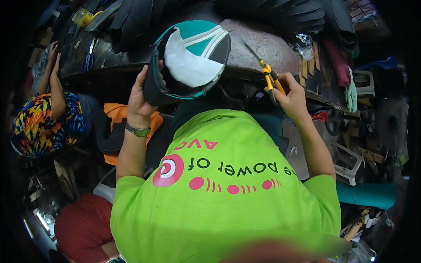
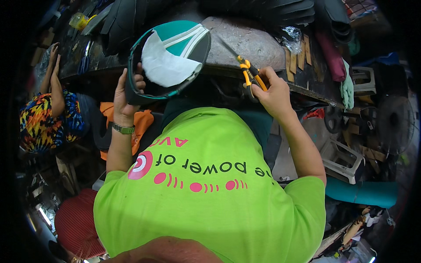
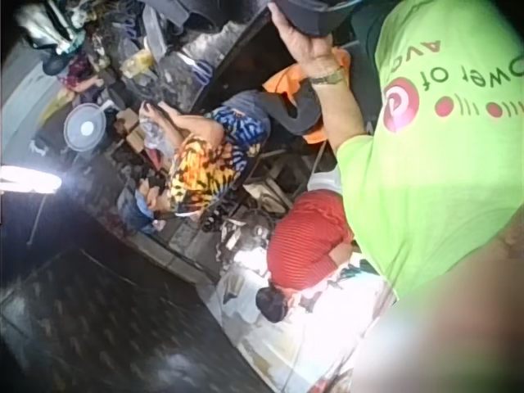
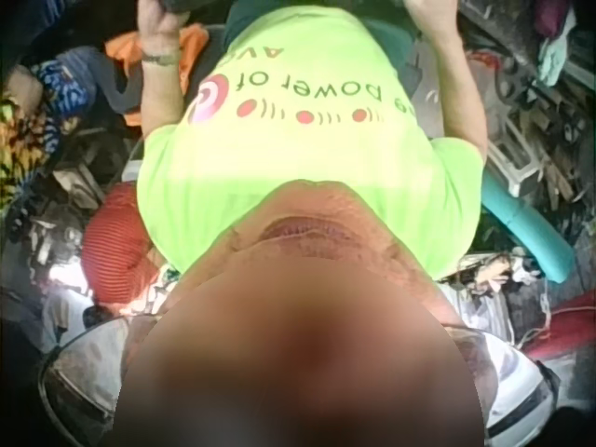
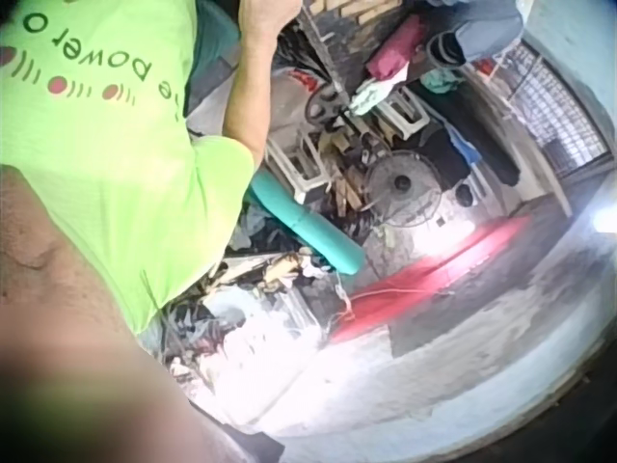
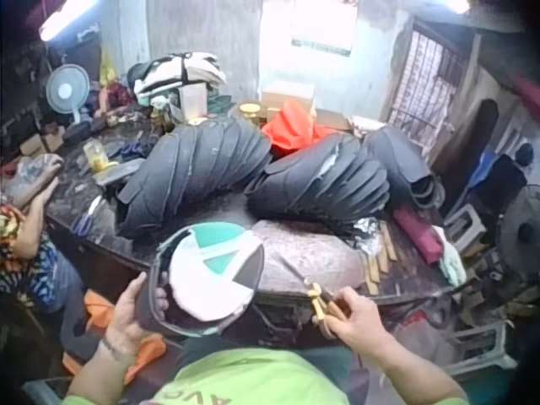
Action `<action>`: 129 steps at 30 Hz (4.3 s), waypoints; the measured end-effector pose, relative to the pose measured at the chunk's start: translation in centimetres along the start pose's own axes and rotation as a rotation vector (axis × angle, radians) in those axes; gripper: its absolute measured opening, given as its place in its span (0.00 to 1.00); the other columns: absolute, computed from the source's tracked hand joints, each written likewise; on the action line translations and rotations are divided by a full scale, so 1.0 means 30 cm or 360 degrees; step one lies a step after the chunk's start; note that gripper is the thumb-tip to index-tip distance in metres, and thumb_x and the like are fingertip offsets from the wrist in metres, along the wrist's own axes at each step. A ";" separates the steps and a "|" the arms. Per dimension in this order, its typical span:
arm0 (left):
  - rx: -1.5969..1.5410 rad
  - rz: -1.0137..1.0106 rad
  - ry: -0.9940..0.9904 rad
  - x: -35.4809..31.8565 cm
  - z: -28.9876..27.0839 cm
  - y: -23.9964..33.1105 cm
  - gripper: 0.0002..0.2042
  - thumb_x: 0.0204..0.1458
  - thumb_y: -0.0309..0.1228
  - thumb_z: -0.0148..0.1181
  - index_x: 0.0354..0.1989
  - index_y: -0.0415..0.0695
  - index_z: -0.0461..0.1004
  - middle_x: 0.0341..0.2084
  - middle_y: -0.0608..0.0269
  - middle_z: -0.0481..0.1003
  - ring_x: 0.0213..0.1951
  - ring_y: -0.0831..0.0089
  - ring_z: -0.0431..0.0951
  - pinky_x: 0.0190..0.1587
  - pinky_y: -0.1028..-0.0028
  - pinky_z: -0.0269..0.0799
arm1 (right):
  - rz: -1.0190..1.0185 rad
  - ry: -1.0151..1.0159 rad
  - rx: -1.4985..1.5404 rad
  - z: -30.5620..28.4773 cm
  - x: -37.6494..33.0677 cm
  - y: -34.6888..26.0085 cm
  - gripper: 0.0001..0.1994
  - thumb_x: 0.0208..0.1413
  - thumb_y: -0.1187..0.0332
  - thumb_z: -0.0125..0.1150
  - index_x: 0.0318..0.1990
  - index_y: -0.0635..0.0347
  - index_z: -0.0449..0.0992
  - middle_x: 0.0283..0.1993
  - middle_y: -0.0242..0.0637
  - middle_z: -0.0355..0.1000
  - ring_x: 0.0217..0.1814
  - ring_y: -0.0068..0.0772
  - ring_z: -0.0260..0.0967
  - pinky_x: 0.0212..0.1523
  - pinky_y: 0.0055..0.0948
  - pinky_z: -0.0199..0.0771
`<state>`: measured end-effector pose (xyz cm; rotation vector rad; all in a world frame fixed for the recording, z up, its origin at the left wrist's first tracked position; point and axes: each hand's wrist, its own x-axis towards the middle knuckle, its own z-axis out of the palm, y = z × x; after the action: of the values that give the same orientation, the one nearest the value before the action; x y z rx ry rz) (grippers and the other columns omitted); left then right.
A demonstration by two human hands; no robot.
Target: The person repeatedly picks up black shoe uppers from a pile, uses shears to trim the edges, and places the trimmed pieces back on the pile. The person flips each shoe part to check the interior before trimming.
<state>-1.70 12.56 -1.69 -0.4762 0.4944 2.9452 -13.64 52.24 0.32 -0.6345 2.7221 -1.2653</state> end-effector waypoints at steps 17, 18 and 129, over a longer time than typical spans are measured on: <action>-0.0536 -0.0100 -0.0114 0.030 -0.132 -0.034 0.14 0.61 0.38 0.61 0.46 0.40 0.73 0.32 0.61 0.73 0.30 0.72 0.75 0.35 0.76 0.78 | -0.0182 0.0026 -0.1013 0.043 0.178 -0.046 0.15 0.48 0.61 0.68 0.36 0.58 0.70 0.32 0.42 0.76 0.35 0.49 0.74 0.38 0.42 0.66; -0.0528 -0.0097 -0.0126 0.029 -0.129 -0.035 0.14 0.61 0.37 0.61 0.47 0.40 0.72 0.32 0.61 0.72 0.30 0.72 0.75 0.35 0.76 0.78 | -0.0198 0.0004 -0.0996 0.044 0.187 -0.047 0.14 0.49 0.61 0.68 0.37 0.58 0.71 0.31 0.44 0.76 0.33 0.51 0.73 0.36 0.42 0.67; 0.0683 0.0302 -0.0402 0.946 0.200 -0.018 0.23 0.61 0.26 0.58 0.65 0.39 0.65 0.51 0.59 0.76 0.51 0.74 0.77 0.56 0.77 0.74 | -0.0483 -0.0575 0.2620 -0.622 0.888 0.189 0.23 0.67 0.78 0.44 0.69 0.66 0.60 0.71 0.49 0.60 0.74 0.46 0.55 0.75 0.46 0.50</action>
<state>-30.12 16.86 -5.68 -0.0081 1.1517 2.8818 -44.24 58.30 11.17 -0.7942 0.6722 -2.3991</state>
